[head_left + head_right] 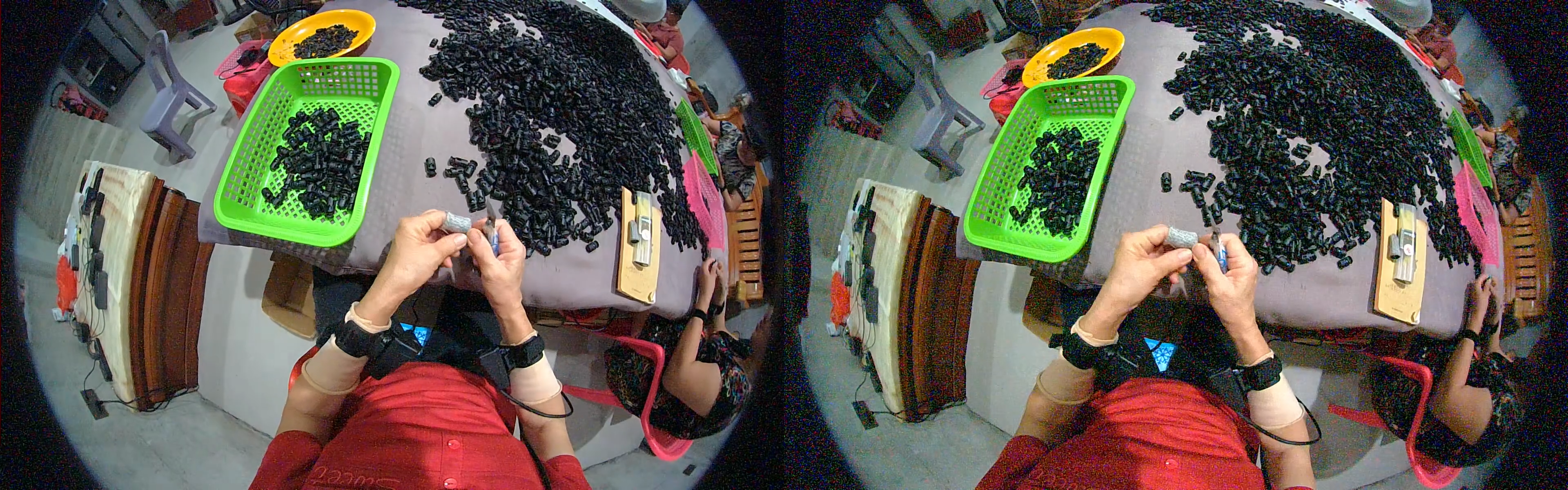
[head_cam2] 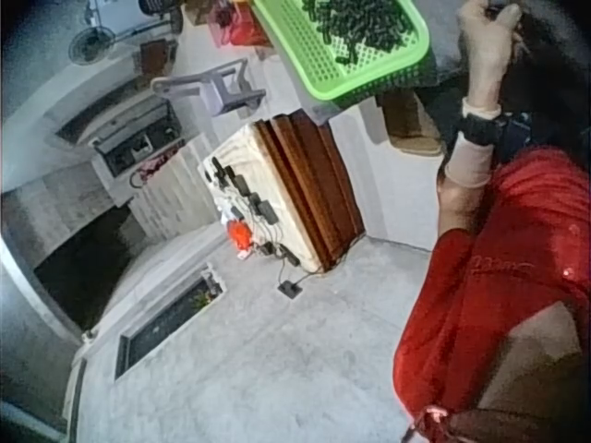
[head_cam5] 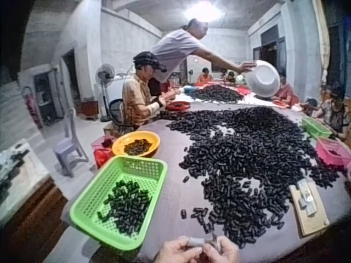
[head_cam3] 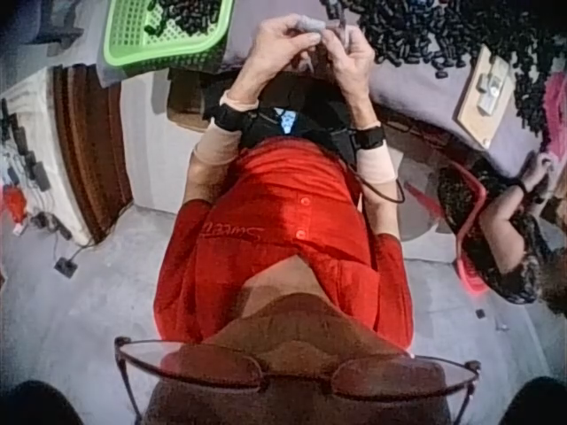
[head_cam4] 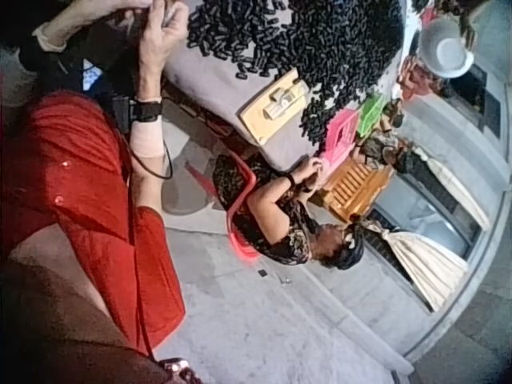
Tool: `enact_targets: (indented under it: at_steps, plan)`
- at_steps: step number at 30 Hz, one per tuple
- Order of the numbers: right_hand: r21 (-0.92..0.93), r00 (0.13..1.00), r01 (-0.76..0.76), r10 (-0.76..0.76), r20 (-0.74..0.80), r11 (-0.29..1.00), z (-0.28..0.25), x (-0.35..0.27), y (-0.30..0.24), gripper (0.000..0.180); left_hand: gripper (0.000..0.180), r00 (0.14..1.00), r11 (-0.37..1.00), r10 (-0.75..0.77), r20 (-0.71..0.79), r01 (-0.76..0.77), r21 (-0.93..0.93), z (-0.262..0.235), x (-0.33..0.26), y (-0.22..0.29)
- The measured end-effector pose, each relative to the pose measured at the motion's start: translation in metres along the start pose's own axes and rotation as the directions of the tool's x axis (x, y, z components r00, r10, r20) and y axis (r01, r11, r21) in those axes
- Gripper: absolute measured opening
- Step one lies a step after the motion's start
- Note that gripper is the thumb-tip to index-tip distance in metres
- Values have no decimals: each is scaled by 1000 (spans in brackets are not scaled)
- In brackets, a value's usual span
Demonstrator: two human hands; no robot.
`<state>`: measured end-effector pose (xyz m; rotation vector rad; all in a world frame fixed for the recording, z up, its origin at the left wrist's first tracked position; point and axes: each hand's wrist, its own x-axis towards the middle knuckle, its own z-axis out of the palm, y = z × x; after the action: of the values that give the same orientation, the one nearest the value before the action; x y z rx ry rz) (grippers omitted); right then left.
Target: Trimming or cleaning small black plastic shoe components using a hand tool.
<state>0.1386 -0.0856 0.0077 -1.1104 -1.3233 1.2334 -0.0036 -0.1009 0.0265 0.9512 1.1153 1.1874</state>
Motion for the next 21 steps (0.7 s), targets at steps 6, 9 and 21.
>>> enact_targets:
  at_steps: [6,9,21]
  plan:
    - [31,1000,-11,10,8,999,-1,0,-1,9,14,994,999,-52,92,51,9,-3,1,6]
    - [94,996,-87,87,2,992,-1,-2,-6,9,19,984,995,-54,169,68,-77,-6,6,2]
    - [37,997,32,-35,70,999,-1,2,-3,16,20,967,801,-130,219,233,-552,-11,6,-16]
